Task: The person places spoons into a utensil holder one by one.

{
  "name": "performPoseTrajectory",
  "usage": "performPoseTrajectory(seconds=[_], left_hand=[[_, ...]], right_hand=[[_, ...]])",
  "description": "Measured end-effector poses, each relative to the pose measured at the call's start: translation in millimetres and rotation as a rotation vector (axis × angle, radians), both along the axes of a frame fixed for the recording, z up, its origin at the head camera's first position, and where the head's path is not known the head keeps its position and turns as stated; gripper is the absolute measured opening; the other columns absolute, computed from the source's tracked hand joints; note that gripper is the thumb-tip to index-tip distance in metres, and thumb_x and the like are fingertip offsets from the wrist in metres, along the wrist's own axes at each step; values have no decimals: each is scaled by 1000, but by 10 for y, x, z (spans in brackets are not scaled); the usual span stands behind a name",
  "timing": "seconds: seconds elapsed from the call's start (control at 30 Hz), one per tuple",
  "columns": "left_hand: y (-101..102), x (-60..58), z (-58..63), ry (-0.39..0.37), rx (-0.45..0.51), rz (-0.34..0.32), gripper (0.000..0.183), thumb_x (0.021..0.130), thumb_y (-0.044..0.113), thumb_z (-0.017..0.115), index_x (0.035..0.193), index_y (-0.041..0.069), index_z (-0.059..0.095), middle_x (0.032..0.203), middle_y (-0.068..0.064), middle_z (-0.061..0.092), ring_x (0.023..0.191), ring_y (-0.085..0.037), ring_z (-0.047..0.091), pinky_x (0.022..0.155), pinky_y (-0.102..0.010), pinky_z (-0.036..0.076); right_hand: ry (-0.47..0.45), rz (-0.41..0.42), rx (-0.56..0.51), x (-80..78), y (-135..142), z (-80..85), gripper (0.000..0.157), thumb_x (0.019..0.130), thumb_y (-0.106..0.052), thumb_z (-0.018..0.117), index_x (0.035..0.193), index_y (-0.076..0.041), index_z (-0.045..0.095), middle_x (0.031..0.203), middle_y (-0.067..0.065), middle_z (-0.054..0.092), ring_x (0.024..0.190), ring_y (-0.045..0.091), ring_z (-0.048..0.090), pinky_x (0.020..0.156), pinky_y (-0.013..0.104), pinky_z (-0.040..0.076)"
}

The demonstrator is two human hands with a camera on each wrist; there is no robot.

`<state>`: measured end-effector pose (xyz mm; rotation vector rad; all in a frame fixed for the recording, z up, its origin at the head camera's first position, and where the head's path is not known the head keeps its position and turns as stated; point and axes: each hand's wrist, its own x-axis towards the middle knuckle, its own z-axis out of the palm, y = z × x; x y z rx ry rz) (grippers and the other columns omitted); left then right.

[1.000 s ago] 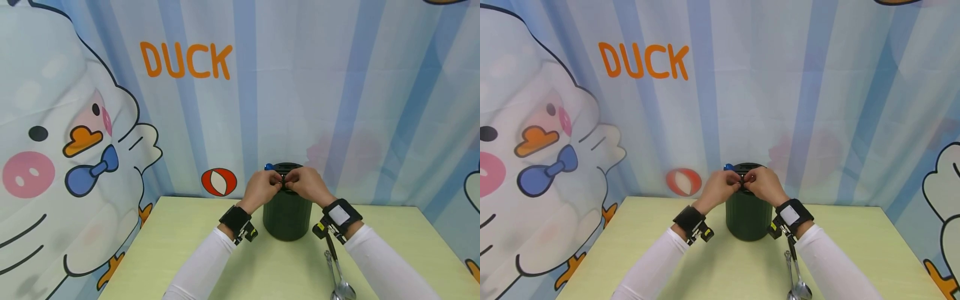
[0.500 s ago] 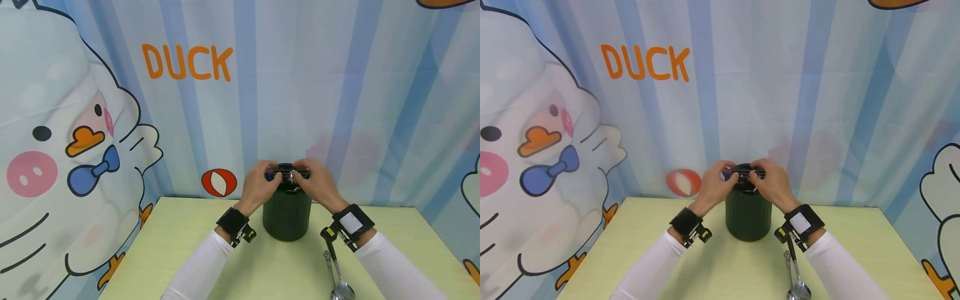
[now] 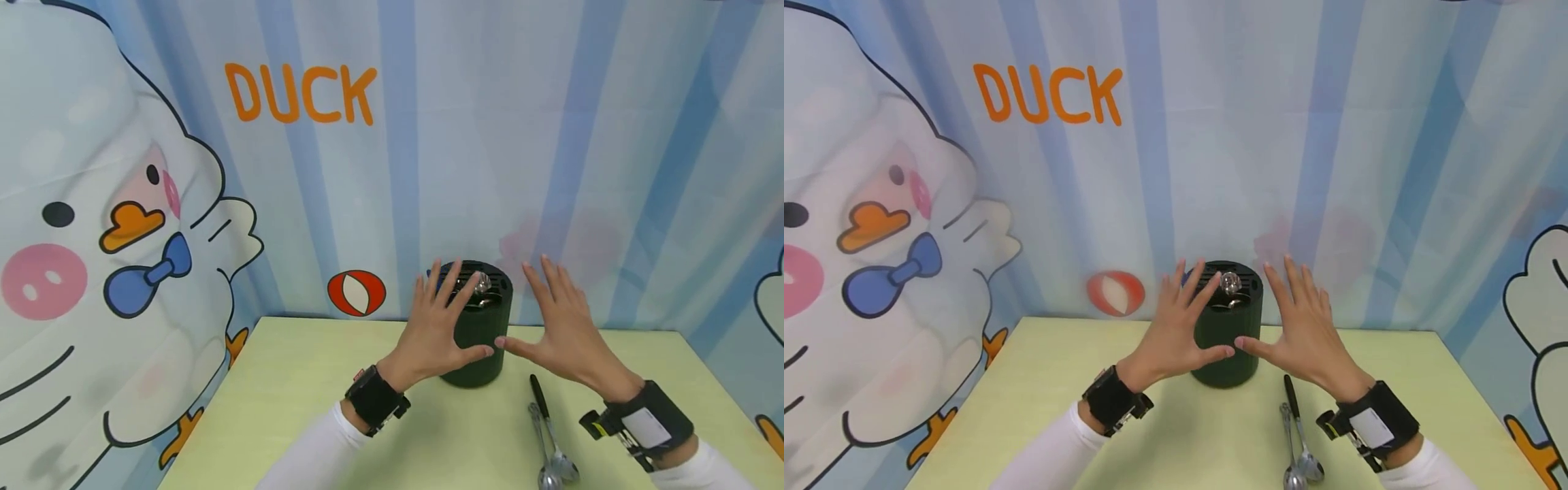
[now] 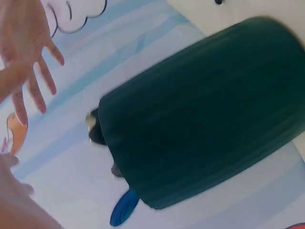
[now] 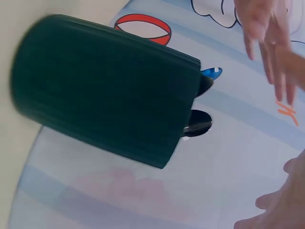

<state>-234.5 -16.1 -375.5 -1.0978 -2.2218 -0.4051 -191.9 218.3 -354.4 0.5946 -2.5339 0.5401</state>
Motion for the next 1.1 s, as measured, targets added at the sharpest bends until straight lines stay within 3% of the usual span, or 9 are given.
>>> performPoseTrajectory(seconds=[0.17, 0.33, 0.47, 0.67, 0.8, 0.9, 1.0, 1.1], left_hand=[[140, 112, -153, 12, -69, -204, 109, 71, 61, 69, 148, 12, 10, 153, -12, -1, 136, -36, -1, 110, -54, 7], [320, 211, -428, -40, -142, -286, 105, 75, 56, 68, 148, 12, 7, 153, -11, -1, 137, -32, -2, 112, -45, 7], [496, 270, -663, -114, -280, -243, 106, 78, 57, 64, 147, 16, -4, 153, -9, -6, 137, -26, -7, 112, -41, 7], [733, 314, -936, -187, -534, -160, 100, 81, 66, 53, 146, 23, -10, 152, -1, -16, 135, -20, -16, 112, -41, 7], [864, 315, -1053, -225, -660, -131, 97, 81, 70, 47, 145, 28, -12, 152, 3, -15, 134, -16, -19, 112, -41, 8], [940, 301, -1123, -250, -728, -119, 94, 80, 72, 45, 145, 33, -10, 152, 7, -10, 133, -14, -18, 112, -41, 11], [1002, 285, -1187, -288, -774, -118, 91, 79, 71, 50, 144, 39, -4, 152, 12, -7, 134, -14, -15, 111, -41, 16], [1054, 273, -1241, -319, -806, -135, 86, 78, 65, 58, 144, 44, 6, 151, 16, -1, 136, -13, -5, 109, -39, 20]], right_hand=[[-51, -46, 24, 192, 130, -177, 116, 66, -64, 70, 148, -22, -1, 153, 8, -9, 135, 34, -8, 96, 76, 9], [-29, -123, 51, 388, 226, -416, 120, 64, -68, 69, 148, -16, -1, 152, 16, -6, 135, 38, -7, 94, 77, 10], [-42, -197, 76, 522, 278, -655, 122, 63, -70, 68, 148, -13, 0, 151, 20, -3, 134, 41, -4, 92, 78, 13], [-182, -294, 69, 676, 314, -1040, 124, 62, -78, 60, 148, -14, -2, 151, 22, -5, 132, 47, -3, 88, 79, 16], [-286, -335, 73, 730, 334, -1273, 127, 61, -78, 61, 147, -13, -5, 149, 27, -4, 127, 55, 4, 87, 79, 19], [-357, -344, 83, 741, 361, -1410, 128, 61, -78, 62, 147, -11, -7, 146, 32, 0, 120, 62, 13, 81, 77, 30], [-470, -351, 88, 731, 377, -1504, 132, 59, -80, 59, 145, -12, -13, 144, 36, 1, 113, 66, 19, 65, 72, 41], [-600, -354, 90, 715, 376, -1558, 133, 58, -81, 59, 145, -12, -14, 142, 38, 3, 106, 66, 28, 56, 66, 45]])
